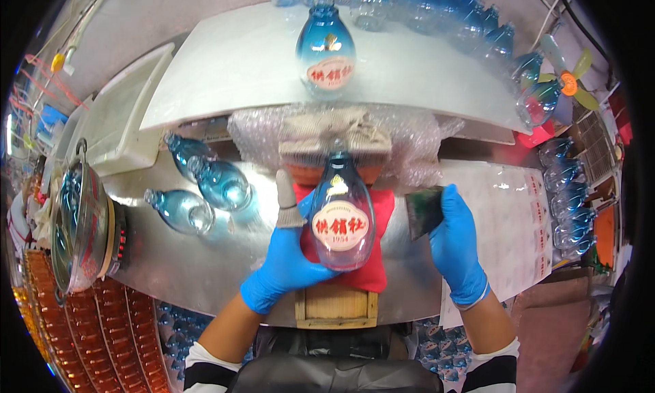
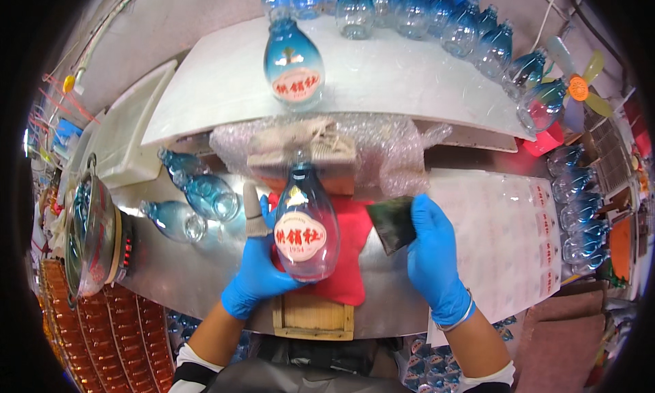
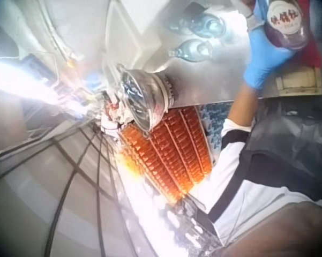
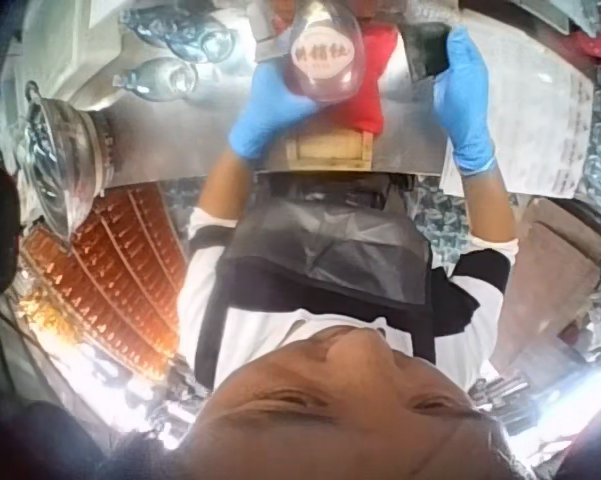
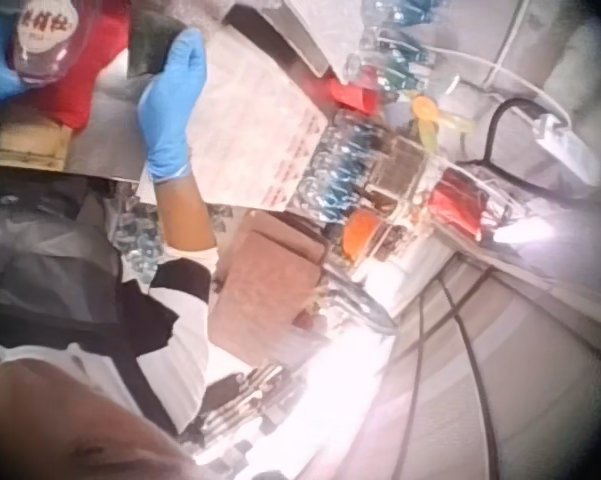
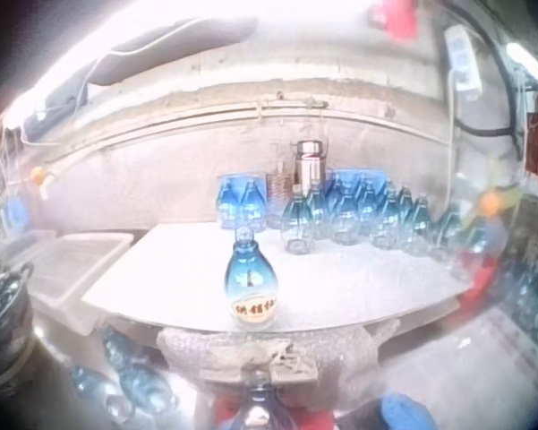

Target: The person applies circular paper labels to the bodies of blue glass bottles. They pick up a bottle, place it on a red cloth, align the label, and smooth it down with a green cloth. The person then places the labeled bottle on a nearby table and repeats the process with a new bottle.

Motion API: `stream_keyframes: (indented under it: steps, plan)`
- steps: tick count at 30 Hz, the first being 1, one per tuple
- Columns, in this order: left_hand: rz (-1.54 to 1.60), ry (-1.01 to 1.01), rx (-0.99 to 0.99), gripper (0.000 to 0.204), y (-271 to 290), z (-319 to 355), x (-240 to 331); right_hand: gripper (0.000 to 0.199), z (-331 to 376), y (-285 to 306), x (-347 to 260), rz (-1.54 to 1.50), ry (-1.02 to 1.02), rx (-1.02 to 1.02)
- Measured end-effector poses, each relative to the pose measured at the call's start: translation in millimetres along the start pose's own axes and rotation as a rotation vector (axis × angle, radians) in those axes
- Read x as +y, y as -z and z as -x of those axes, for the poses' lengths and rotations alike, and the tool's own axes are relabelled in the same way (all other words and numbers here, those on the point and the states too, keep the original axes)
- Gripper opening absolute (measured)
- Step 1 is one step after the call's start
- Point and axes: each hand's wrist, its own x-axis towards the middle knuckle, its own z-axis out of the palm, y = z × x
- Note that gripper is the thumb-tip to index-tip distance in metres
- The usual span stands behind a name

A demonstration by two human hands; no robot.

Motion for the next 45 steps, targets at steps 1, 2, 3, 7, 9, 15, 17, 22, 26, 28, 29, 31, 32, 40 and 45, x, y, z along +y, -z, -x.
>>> stream_keyframes:
  steps: [1, 2, 3, 7, 9, 15, 17, 22, 26, 28, 29, 31, 32, 40, 45]
  plan:
    - [-0.075, -0.049, -0.037, 0.094, 3, -3, -1, 0.021, -6, -6, -9, 0.082, -0.038, -0.041]
    - [0.009, -0.039, -0.05, 0.097, 1, -4, 0, 0.02, -10, -13, -17, 0.164, -0.076, -0.081]
    - [0.045, -0.048, -0.04, 0.099, -2, -7, 2, 0.015, -14, -21, -23, 0.195, 0.003, -0.125]
    - [0.136, -0.062, -0.113, 0.097, -4, -12, 12, 0.018, -15, -60, -52, 0.483, 0.226, -0.268]
    - [0.189, -0.071, -0.146, 0.102, -5, -12, 10, 0.017, -30, -63, -48, 0.453, 0.241, -0.087]
    - [0.24, -0.095, -0.153, 0.123, 4, -12, 2, 0.022, -62, -46, -36, -0.053, -0.195, 0.005]
    - [0.263, -0.137, -0.129, 0.121, 2, -13, 6, 0.025, -59, -39, -50, 0.073, -0.264, -0.175]
    - [-0.147, -0.147, -0.399, 0.081, 8, -3, 42, 0.03, -35, -58, -103, 0.434, -0.109, -0.654]
    - [0.027, 0.059, -0.564, 0.083, -5, 13, 53, 0.027, 26, -36, -148, 0.745, 0.195, -0.668]
    - [0.189, 0.179, -0.639, 0.088, -37, 13, 85, 0.028, 69, -9, -157, 0.804, 0.281, -0.509]
    - [-0.133, -0.075, -0.689, 0.09, -46, 13, 90, 0.029, 91, 7, -157, 0.824, 0.34, -0.447]
    - [-0.845, -0.632, -0.546, 0.096, -61, 14, 102, 0.031, 147, 29, -156, 0.816, 0.436, -0.216]
    - [-0.793, -0.73, -0.531, 0.099, -74, 12, 95, 0.032, 174, 40, -157, 0.825, 0.481, -0.098]
    - [-0.664, -0.835, -0.588, 0.097, -146, 14, 86, 0.021, 439, 140, -106, 0.963, 0.045, 1.166]
    - [-0.687, -0.864, -0.633, 0.082, -183, 15, 76, 0.023, 568, 208, -7, 1.082, -0.274, 1.493]
